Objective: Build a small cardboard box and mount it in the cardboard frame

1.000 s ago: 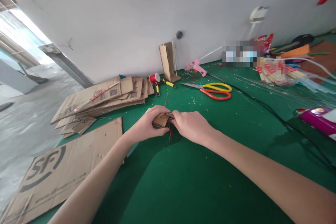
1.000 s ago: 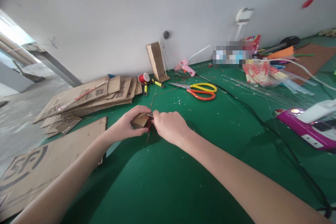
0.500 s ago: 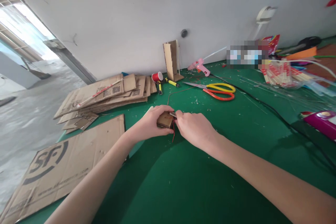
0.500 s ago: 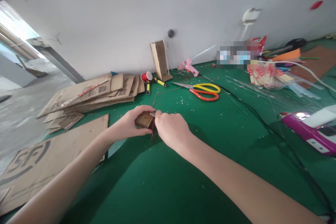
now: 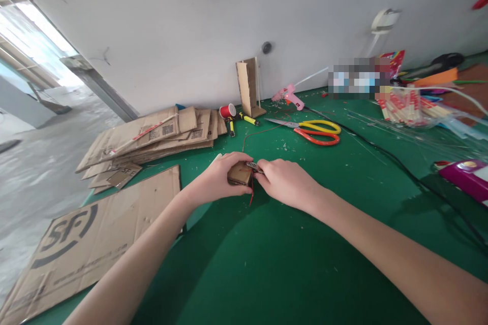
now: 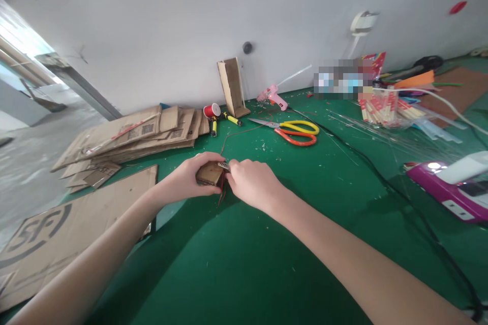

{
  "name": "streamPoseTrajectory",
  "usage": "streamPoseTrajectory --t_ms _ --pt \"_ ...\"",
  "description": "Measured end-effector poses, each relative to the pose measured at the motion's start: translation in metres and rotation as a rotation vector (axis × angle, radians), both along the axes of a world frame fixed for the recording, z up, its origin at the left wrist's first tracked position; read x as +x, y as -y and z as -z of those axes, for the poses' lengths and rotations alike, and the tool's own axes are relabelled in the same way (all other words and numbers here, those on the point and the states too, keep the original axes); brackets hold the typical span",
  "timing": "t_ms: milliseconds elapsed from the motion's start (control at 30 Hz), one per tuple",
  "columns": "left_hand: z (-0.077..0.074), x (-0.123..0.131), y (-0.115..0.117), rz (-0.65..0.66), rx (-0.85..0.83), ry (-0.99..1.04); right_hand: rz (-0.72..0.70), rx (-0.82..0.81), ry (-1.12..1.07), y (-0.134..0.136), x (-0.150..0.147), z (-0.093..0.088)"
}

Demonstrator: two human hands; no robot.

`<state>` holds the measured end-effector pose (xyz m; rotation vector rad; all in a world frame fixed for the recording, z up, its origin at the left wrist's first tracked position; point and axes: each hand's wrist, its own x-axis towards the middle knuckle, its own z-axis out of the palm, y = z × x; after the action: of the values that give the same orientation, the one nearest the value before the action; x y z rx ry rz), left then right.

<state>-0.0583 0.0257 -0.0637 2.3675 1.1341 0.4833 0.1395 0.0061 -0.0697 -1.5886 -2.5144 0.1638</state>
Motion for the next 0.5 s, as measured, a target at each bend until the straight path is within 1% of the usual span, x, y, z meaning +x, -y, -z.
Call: streamPoseTrajectory --t_ms 100,167,267,367,500 --pt "0.001 -0.001 -0.001 0.021 0.006 0.007 0.024 -0.157 -0.047 -0.004 0.012 -0.005" --pt "0.001 -0.002 -0.002 0.040 0.019 0.016 0.030 -0.203 -0.044 -0.005 0.018 -0.007" --pt "0.001 -0.002 -0.003 0.056 0.016 0.023 0.027 -0.195 -0.038 -0.005 0.022 -0.006" --pt "0.002 -0.002 -0.003 0.052 0.008 0.025 0.040 -0.168 0.002 -0.003 0.019 -0.005" --pt "0.004 -0.003 -0.003 0.062 0.009 0.028 0.102 -0.167 0.025 -0.003 0.014 -0.003"
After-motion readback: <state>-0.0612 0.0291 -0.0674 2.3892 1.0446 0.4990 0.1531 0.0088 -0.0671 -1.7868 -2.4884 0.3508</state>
